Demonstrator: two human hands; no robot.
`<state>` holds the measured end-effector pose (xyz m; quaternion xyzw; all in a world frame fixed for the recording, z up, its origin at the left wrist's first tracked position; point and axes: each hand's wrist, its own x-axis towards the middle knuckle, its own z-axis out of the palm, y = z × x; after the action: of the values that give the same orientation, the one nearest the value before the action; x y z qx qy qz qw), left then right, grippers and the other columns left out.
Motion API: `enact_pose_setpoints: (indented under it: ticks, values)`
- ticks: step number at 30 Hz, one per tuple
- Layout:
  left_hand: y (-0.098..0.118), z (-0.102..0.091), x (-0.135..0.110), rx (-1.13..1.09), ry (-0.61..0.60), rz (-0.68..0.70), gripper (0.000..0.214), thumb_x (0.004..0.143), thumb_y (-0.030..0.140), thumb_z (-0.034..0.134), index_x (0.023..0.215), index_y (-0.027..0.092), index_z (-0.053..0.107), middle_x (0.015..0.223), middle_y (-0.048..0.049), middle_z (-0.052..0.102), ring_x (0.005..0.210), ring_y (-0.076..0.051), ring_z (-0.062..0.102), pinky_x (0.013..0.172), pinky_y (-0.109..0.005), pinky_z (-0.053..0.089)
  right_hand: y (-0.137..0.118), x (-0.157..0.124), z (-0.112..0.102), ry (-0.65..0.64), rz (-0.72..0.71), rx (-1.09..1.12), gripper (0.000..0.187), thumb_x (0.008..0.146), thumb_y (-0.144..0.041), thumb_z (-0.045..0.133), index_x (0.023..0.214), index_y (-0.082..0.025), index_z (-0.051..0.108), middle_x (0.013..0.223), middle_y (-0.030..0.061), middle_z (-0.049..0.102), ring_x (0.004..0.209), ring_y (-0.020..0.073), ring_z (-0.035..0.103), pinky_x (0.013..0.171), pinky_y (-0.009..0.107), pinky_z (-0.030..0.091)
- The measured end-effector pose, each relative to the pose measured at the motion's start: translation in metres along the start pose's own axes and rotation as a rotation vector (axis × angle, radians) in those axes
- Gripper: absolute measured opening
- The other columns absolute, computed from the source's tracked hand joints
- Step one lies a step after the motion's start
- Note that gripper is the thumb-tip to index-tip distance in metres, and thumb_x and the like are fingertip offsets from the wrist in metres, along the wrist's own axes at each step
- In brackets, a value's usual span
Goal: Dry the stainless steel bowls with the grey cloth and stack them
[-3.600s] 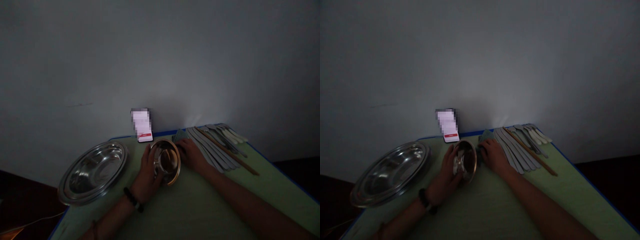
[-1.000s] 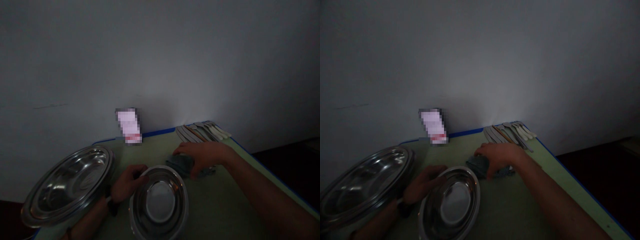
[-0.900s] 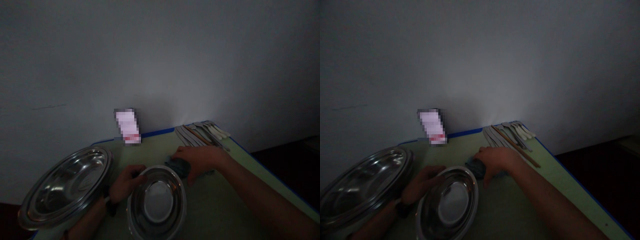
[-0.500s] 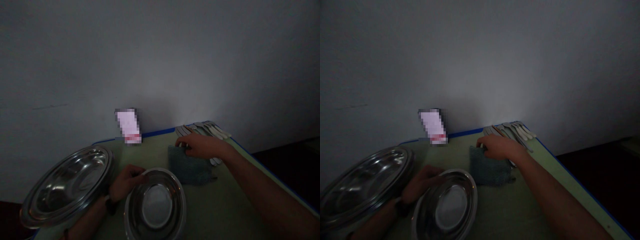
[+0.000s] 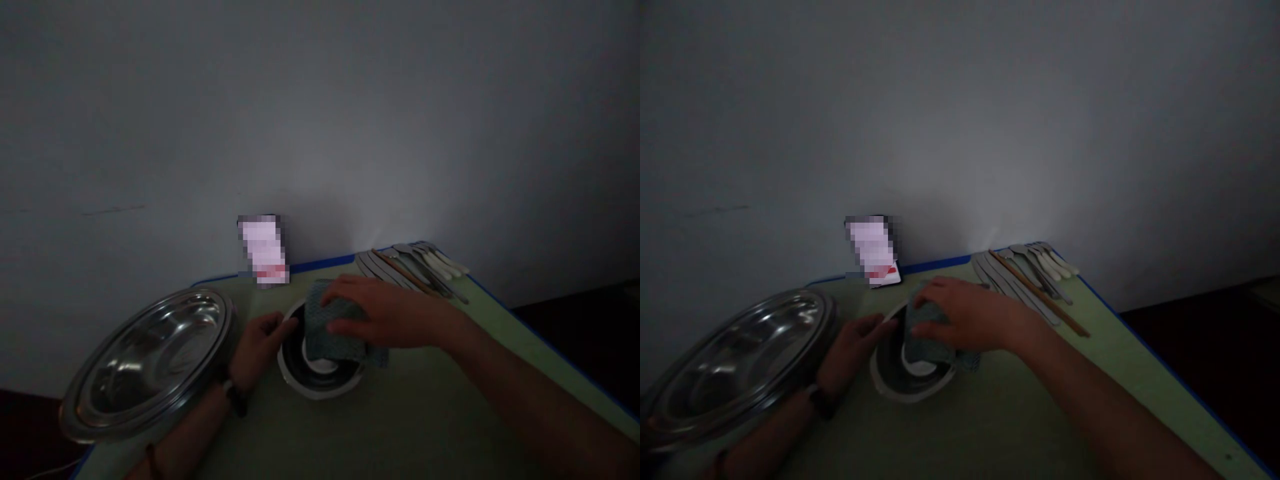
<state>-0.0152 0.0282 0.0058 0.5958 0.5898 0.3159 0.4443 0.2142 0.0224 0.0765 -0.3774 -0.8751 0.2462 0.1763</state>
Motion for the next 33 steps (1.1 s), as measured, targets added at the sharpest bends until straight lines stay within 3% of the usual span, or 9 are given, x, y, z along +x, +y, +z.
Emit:
enact_pose_setpoints:
  ticks: [2, 4, 7, 11, 18, 21, 26, 30, 33]
  values:
    - [-0.003, 0.000, 0.000, -0.017, -0.001, 0.024, 0.041, 0.070, 0.055, 0.060, 0.060, 0.016, 0.051, 0.054, 0.0052, 0.047, 0.053, -0.010, 0.043, 0.051, -0.022, 0.033, 0.009, 0.007, 0.022, 0.078, 0.070, -0.093, 0.046, 0.084, -0.035, 0.056, 0.126, -0.017, 0.049, 0.130, 0.0143, 0.051, 0.121, 0.0264, 0.045, 0.101, 0.042, 0.036]
    - [-0.005, 0.001, -0.002, 0.000, -0.007, 0.058, 0.042, 0.071, 0.055, 0.059, 0.059, 0.016, 0.050, 0.054, 0.0053, 0.045, 0.053, -0.010, 0.041, 0.050, -0.022, 0.032, 0.017, 0.013, 0.042, 0.037, 0.107, -0.115, 0.063, 0.081, -0.034, 0.060, 0.135, -0.013, 0.037, 0.135, 0.0189, 0.045, 0.124, 0.0291, 0.043, 0.100, 0.044, 0.037]
    - [-0.006, 0.001, -0.006, 0.082, -0.007, 0.127, 0.041, 0.075, 0.053, 0.055, 0.058, 0.016, 0.049, 0.053, 0.0048, 0.042, 0.051, -0.009, 0.039, 0.048, -0.022, 0.031, 0.022, 0.021, 0.060, 0.085, 0.167, -0.166, 0.056, 0.081, -0.034, 0.060, 0.129, -0.011, 0.042, 0.125, 0.0177, 0.053, 0.116, 0.0286, 0.049, 0.095, 0.043, 0.041]
    - [-0.002, 0.005, -0.017, 0.263, 0.034, 0.270, 0.033, 0.082, 0.044, 0.049, 0.073, 0.015, 0.062, 0.056, 0.0011, 0.053, 0.052, -0.012, 0.046, 0.050, -0.024, 0.036, 0.019, 0.025, 0.057, 0.187, 0.176, -0.308, 0.026, 0.080, -0.029, 0.061, 0.101, -0.015, 0.054, 0.107, 0.0131, 0.060, 0.102, 0.0264, 0.054, 0.084, 0.039, 0.044]
    - [0.003, 0.014, -0.025, 0.177, -0.017, 0.403, 0.033, 0.088, 0.037, 0.043, 0.105, 0.014, 0.061, 0.092, -0.0080, 0.070, 0.079, -0.019, 0.064, 0.069, -0.028, 0.049, 0.034, 0.023, 0.053, 0.245, 0.212, -0.148, 0.026, 0.078, -0.041, 0.063, 0.085, -0.019, 0.051, 0.084, 0.0064, 0.065, 0.076, 0.0190, 0.059, 0.064, 0.028, 0.038]
    - [0.001, 0.014, -0.023, 0.136, 0.021, 0.371, 0.033, 0.089, 0.038, 0.043, 0.103, 0.014, 0.060, 0.098, -0.0089, 0.070, 0.080, -0.020, 0.065, 0.069, -0.028, 0.049, 0.039, 0.025, 0.058, 0.279, 0.209, -0.058, 0.026, 0.079, -0.043, 0.061, 0.080, -0.019, 0.050, 0.080, 0.0049, 0.064, 0.074, 0.0169, 0.058, 0.062, 0.026, 0.035]
    - [-0.005, 0.013, -0.028, 0.072, 0.112, 0.450, 0.025, 0.091, 0.034, 0.042, 0.078, 0.017, 0.055, 0.122, -0.0127, 0.060, 0.091, -0.020, 0.063, 0.072, -0.029, 0.049, 0.037, 0.027, 0.066, 0.364, 0.229, 0.064, 0.030, 0.079, -0.048, 0.059, 0.076, -0.020, 0.048, 0.074, 0.0025, 0.061, 0.068, 0.0157, 0.055, 0.058, 0.026, 0.033]
    - [-0.006, 0.010, -0.029, 0.172, 0.225, 0.613, 0.017, 0.091, 0.021, 0.041, 0.078, 0.018, 0.051, 0.123, -0.0117, 0.055, 0.097, -0.018, 0.060, 0.076, -0.028, 0.048, 0.040, 0.028, 0.078, 0.527, 0.294, 0.164, 0.025, 0.084, -0.045, 0.053, 0.082, -0.021, 0.048, 0.075, 0.0015, 0.061, 0.069, 0.0157, 0.056, 0.061, 0.026, 0.037]
    - [-0.005, 0.008, -0.027, 0.339, 0.332, 0.783, 0.012, 0.088, 0.013, 0.043, 0.081, 0.019, 0.052, 0.113, -0.0096, 0.053, 0.098, -0.017, 0.057, 0.081, -0.028, 0.047, 0.045, 0.029, 0.083, 0.549, 0.299, 0.254, 0.021, 0.088, -0.041, 0.046, 0.088, -0.020, 0.048, 0.077, 0.0022, 0.062, 0.071, 0.0163, 0.058, 0.063, 0.027, 0.039]
